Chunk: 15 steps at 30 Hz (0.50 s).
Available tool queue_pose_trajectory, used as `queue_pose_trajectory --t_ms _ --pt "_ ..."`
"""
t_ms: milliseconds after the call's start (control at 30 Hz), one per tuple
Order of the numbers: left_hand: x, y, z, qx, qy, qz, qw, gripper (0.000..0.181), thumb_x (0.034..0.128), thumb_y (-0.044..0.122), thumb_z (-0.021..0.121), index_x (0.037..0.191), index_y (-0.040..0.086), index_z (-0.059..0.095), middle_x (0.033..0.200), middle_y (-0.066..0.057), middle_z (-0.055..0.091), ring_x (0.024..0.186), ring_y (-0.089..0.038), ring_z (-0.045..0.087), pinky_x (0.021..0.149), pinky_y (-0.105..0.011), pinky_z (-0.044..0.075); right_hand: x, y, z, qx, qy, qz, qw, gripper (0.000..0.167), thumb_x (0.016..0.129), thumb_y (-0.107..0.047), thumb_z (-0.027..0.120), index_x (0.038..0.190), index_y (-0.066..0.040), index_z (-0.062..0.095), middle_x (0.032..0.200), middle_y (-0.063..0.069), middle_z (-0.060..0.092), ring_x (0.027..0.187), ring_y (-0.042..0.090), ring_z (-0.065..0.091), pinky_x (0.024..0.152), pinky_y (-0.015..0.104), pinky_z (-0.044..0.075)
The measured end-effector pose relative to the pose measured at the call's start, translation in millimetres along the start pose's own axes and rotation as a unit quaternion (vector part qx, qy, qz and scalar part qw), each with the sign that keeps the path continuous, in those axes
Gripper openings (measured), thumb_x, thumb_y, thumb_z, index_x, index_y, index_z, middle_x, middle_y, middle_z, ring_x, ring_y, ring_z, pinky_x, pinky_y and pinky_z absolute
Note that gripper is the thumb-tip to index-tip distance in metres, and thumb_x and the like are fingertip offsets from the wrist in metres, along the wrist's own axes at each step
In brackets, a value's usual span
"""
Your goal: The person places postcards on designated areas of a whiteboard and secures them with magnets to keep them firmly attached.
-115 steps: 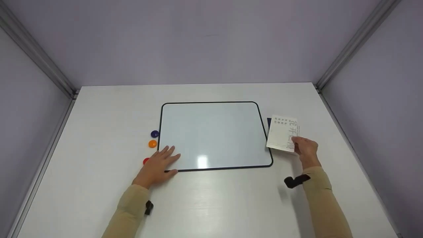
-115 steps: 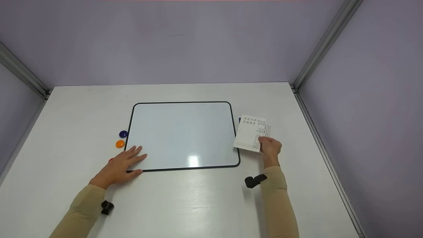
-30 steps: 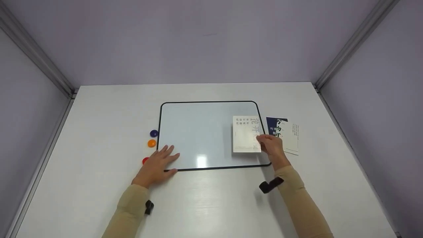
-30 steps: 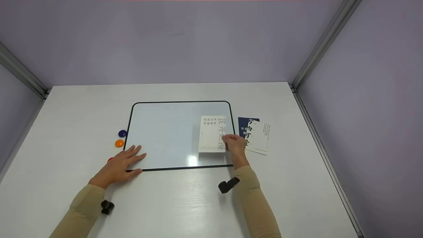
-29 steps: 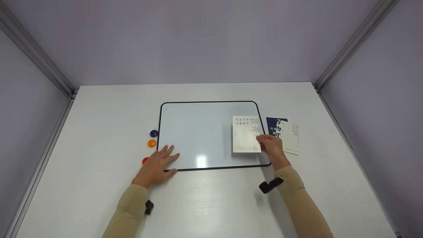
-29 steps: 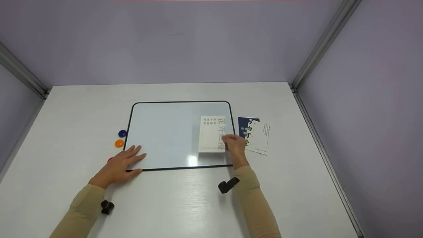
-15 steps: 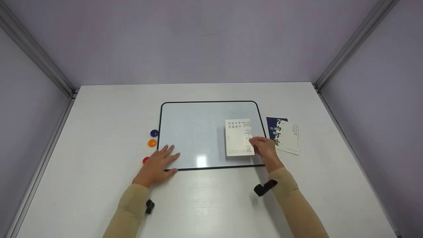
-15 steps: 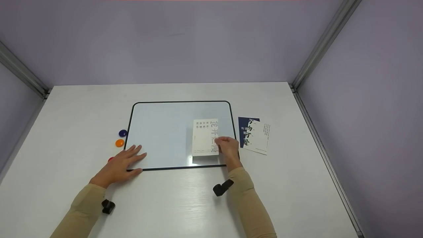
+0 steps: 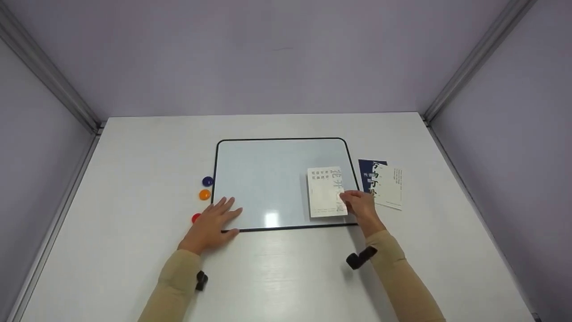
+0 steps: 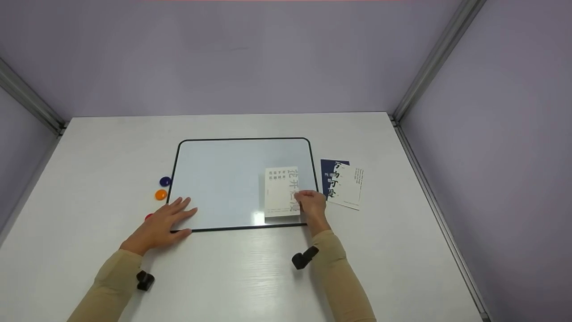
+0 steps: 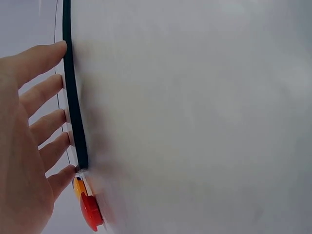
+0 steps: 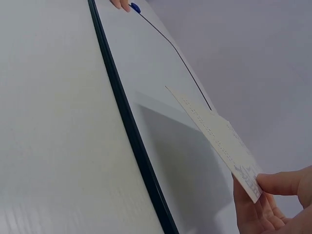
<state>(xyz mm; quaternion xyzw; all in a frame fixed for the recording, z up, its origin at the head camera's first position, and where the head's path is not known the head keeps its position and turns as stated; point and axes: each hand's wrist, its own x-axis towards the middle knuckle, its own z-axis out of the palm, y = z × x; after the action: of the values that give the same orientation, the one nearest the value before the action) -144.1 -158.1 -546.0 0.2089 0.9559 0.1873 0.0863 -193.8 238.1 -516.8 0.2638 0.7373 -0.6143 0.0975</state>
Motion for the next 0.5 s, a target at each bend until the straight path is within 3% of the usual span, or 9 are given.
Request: queue_pose_trajectory --t_ms 233,500 --pt "0.3 -0.8 2.2 -0.001 0.007 0.003 1.0000 0.056 0.0919 0.036 0.061 0.144 0.020 0.046 0.158 -0.009 0.034 0.149 -0.032 0.027 0.121 -0.054 0.024 4.9 5.2 -0.3 -0.010 -0.001 0.008 0.9999 0.032 0.090 -0.011 0.063 0.118 0.005 0.060 0.075 -0.007 0.061 0.067 0.003 0.058 0.060 0.015 0.049" --pt "3.8 1.1 2.6 -0.013 0.000 -0.003 0.9999 0.056 0.0927 0.038 0.059 0.145 0.022 0.045 0.159 -0.008 0.031 0.151 -0.030 0.024 0.122 -0.054 0.022 8.2 10.0 -1.7 -0.043 0.007 0.007 0.9990 0.033 0.090 -0.015 0.063 0.117 0.004 0.061 0.080 -0.005 0.063 0.069 0.003 0.057 0.062 0.015 0.048"
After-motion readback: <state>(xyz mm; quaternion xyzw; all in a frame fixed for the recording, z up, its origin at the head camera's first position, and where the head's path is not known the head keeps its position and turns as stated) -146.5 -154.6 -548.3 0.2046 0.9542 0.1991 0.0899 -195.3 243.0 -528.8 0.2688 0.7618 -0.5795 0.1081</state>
